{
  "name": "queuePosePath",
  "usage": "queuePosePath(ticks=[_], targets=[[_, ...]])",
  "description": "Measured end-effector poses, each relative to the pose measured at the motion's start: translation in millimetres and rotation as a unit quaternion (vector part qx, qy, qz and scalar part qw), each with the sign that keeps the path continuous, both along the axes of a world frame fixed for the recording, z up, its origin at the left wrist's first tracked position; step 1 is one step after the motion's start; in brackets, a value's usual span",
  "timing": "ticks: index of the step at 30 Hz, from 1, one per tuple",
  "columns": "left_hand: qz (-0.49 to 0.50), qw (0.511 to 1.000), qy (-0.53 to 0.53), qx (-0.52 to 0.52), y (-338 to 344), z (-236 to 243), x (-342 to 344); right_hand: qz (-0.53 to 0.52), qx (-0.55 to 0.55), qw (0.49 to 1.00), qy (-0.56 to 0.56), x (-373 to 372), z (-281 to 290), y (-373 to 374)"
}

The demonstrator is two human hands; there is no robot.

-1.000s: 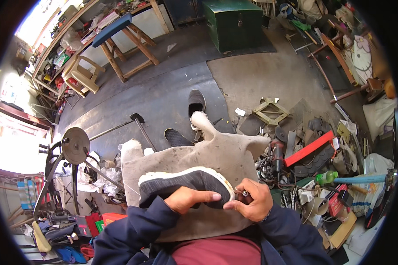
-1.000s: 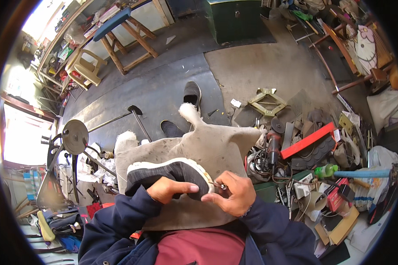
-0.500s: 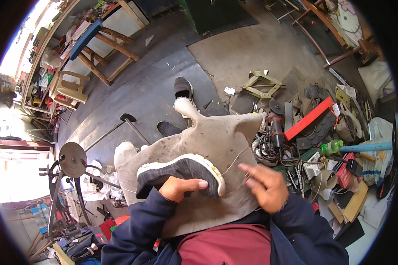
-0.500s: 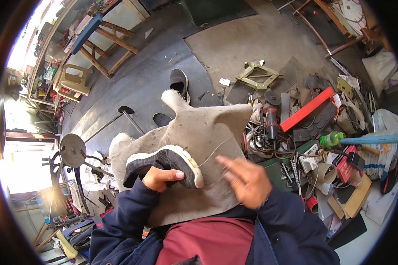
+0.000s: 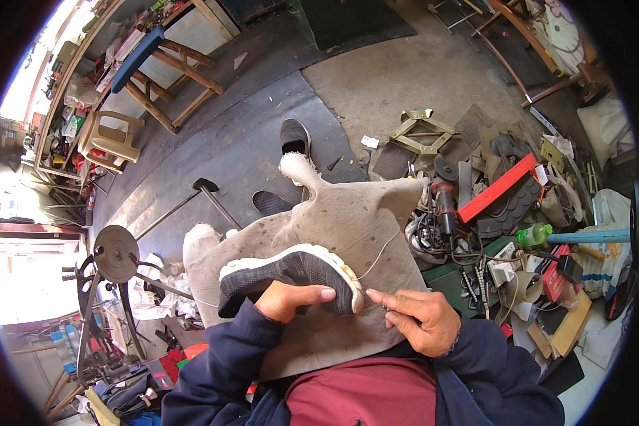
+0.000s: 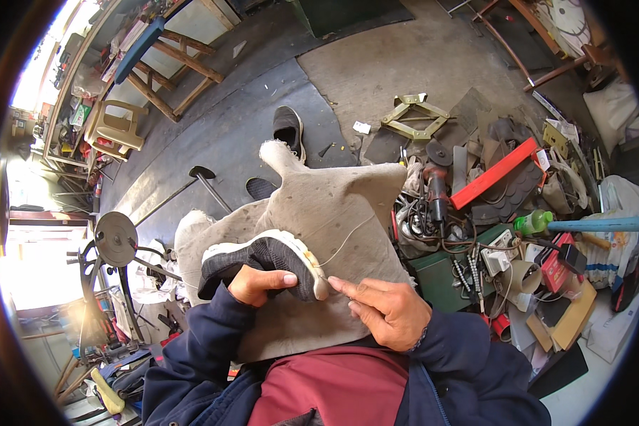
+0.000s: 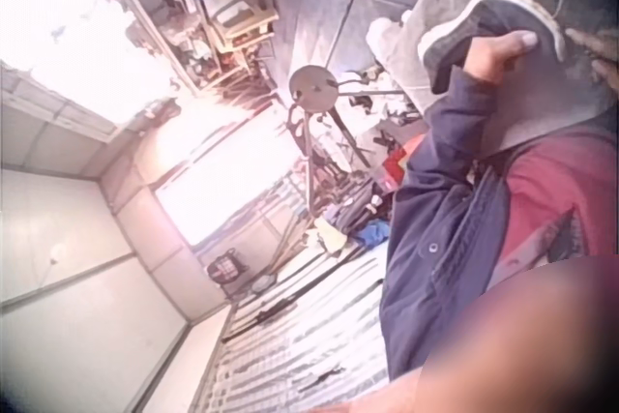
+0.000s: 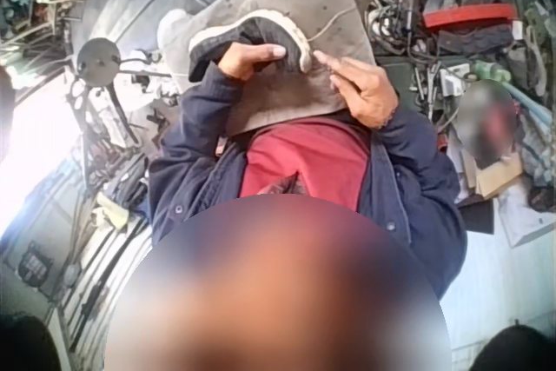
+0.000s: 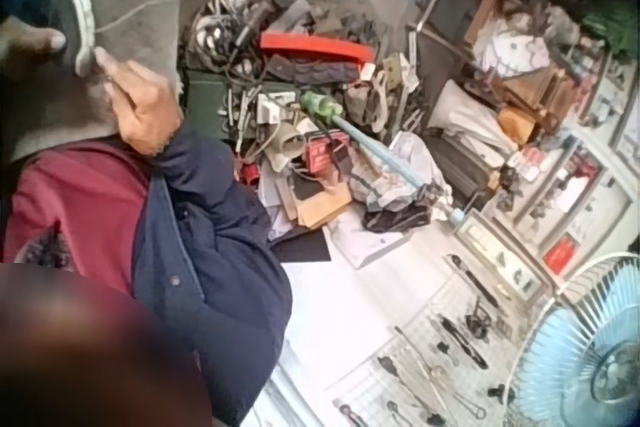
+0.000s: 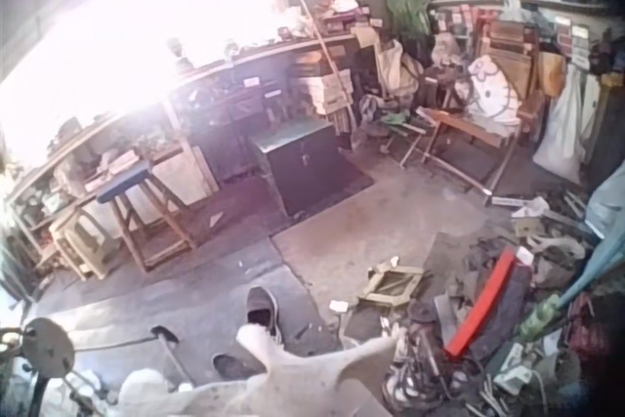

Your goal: The person hand-sews a black slip-on shoe using a needle and white thread. They repeatedly insert the needle through the shoe's edge and pull the thread tight, working along the perimeter of the shoe while holding it on a padded support.

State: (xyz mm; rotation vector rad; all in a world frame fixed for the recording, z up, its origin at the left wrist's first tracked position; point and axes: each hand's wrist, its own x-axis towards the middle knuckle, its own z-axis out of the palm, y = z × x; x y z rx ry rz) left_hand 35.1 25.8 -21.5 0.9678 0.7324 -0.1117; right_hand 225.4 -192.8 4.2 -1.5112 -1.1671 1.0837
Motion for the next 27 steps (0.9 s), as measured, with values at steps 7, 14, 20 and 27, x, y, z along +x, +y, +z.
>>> queuePosePath(ticks=[7, 14, 20, 27], targets=[[-0.008, 1.0, 0.021, 0.011, 1, 3, 1, 0.037, -0.029, 0.999, -0.01, 7, 10, 3], [-0.099, 0.99, -0.061, 0.074, 8, 22, 8, 0.101, -0.111, 0.987, 0.064, 34, 14, 19], [-0.137, 0.97, 0.188, 0.071, -2, 41, 17, 0.173, -0.215, 0.95, 0.144, 55, 11, 44], [-0.11, 0.986, 0.118, 0.04, -7, 39, 15, 0.161, -0.24, 0.957, 0.038, 48, 19, 56]])
